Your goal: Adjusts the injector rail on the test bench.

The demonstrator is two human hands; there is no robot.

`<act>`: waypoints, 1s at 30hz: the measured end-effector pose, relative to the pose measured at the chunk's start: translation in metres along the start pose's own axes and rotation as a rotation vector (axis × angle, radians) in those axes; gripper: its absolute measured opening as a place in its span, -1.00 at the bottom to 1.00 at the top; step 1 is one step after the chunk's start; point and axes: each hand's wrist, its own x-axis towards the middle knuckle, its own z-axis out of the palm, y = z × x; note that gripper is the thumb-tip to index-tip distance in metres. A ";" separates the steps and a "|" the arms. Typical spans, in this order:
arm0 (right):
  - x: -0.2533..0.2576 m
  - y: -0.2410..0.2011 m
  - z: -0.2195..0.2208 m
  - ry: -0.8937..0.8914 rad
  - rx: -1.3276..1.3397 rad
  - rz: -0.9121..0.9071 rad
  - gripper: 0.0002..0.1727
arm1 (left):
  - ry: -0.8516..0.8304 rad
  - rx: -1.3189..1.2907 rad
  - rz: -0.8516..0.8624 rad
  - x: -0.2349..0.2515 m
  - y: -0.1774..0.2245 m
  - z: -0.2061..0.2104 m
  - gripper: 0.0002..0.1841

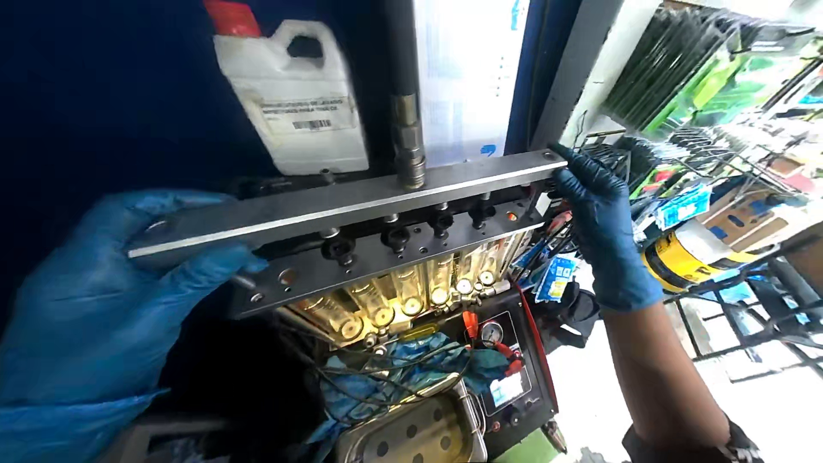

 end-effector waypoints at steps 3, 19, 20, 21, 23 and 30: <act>-0.004 0.004 0.005 0.034 0.016 -0.063 -0.54 | 0.013 0.002 -0.019 -0.001 0.003 0.000 -0.42; 0.001 -0.006 -0.007 -0.182 -0.054 -0.036 -0.38 | -0.013 -0.023 -0.073 0.003 0.039 0.011 -0.55; 0.000 -0.007 -0.008 -0.222 -0.072 -0.027 -0.36 | -0.009 -0.020 -0.076 0.003 0.045 0.012 -0.56; -0.002 -0.008 -0.008 -0.254 -0.065 -0.011 -0.34 | -0.009 -0.018 -0.078 0.003 0.048 0.013 -0.56; -0.003 -0.003 -0.011 -0.293 -0.012 -0.014 -0.33 | -0.024 -0.032 -0.077 0.006 0.048 0.012 -0.58; -0.002 0.016 0.000 -0.132 0.052 -0.060 -0.41 | -0.087 -0.066 -0.031 0.007 0.043 0.010 -0.63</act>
